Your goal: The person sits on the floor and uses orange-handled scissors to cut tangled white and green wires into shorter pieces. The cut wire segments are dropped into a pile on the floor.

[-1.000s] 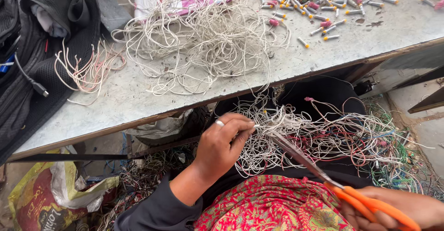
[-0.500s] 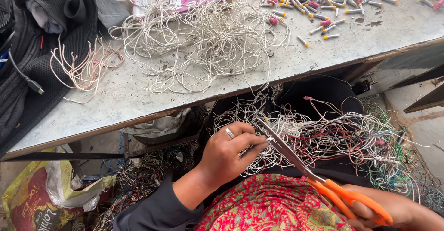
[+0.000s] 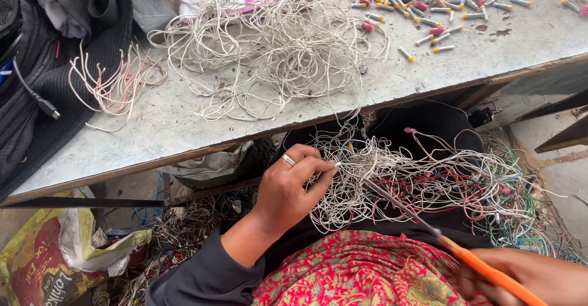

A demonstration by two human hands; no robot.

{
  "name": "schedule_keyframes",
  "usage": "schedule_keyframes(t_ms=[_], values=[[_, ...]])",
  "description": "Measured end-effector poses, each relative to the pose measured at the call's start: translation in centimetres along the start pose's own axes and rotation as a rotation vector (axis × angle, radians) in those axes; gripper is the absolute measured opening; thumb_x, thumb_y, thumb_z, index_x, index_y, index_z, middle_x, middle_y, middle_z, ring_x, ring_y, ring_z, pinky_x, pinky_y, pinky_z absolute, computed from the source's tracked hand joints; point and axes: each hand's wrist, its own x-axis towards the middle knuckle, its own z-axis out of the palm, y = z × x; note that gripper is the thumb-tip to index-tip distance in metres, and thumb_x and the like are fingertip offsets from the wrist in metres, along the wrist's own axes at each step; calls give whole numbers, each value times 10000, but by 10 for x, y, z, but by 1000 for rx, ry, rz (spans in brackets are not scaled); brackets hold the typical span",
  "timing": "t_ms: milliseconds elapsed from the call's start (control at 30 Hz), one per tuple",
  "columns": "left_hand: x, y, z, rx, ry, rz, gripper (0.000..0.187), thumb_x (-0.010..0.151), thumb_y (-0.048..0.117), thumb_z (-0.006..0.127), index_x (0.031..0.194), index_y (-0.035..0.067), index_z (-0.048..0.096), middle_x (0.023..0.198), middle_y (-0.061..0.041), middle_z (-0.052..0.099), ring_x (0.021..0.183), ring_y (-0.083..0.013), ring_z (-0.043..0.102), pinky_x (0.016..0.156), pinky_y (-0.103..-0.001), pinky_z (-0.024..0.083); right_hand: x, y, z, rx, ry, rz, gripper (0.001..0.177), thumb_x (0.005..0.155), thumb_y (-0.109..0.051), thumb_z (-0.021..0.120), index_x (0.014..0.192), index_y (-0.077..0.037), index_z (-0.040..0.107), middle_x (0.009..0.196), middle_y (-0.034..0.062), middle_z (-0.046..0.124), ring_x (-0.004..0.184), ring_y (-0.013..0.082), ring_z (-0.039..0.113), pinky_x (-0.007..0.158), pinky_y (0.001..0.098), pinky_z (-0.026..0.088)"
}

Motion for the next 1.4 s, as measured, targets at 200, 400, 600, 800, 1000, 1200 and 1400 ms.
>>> schedule_keyframes(t_ms=[200, 400, 600, 800, 1000, 1200, 1400], values=[[-1, -4, 2, -22, -17, -15, 118, 868, 100, 834, 937, 88, 739, 947, -56, 685, 745, -210, 686, 633, -323, 545, -32, 31, -14, 358, -23, 262, 536, 926, -515, 648, 1199, -55, 617, 963, 46, 657, 760, 158, 634, 698, 297, 473], [-3, -4, 3, -39, 11, 21, 135, 853, 103, 832, 949, 94, 738, 955, -58, 672, 757, -215, 682, 640, -323, 547, -9, -5, -3, 173, -138, 90, 651, 943, -611, 661, 1019, 31, 589, 909, -3, 611, 858, 83, 590, 793, 271, 494], [-6, 3, 7, -70, 0, 34, 139, 851, 125, 854, 927, 100, 741, 928, -44, 676, 716, -196, 680, 612, -316, 539, 21, -18, 19, 409, -11, -102, 872, 906, -658, 676, 1468, -16, 497, 1238, 66, 624, 1040, 126, 603, 902, 292, 509], [-13, 9, 17, -145, -62, 101, 146, 864, 132, 857, 947, 103, 739, 946, -24, 670, 746, -191, 683, 649, -310, 550, 27, 12, 17, 159, 104, -76, 709, 875, -525, 679, 1374, -47, 525, 1201, 81, 575, 1042, 134, 554, 932, 285, 510], [-15, 14, 22, -160, -79, 84, 146, 863, 134, 866, 882, 98, 726, 921, -25, 672, 694, -173, 666, 600, -313, 530, 32, 12, 23, 774, 24, 64, 684, 868, -371, 682, 1421, -72, 413, 832, 79, 607, 579, 91, 535, 480, 209, 390], [-17, 18, 25, -202, -98, 151, 148, 871, 116, 856, 894, 84, 714, 934, -27, 666, 731, -183, 679, 616, -320, 532, 39, -4, 23, 476, 1, 60, 483, 936, -122, 779, 1305, 43, 515, 782, 53, 583, 468, 65, 455, 416, 215, 334], [-16, 23, 24, -225, -129, 113, 133, 890, 103, 848, 914, 72, 721, 941, -34, 675, 719, -171, 688, 618, -308, 546, 45, -19, 32, 811, 48, 122, 405, 963, -175, 703, 1198, 68, 481, 654, 28, 494, 465, 100, 424, 434, 244, 343]])
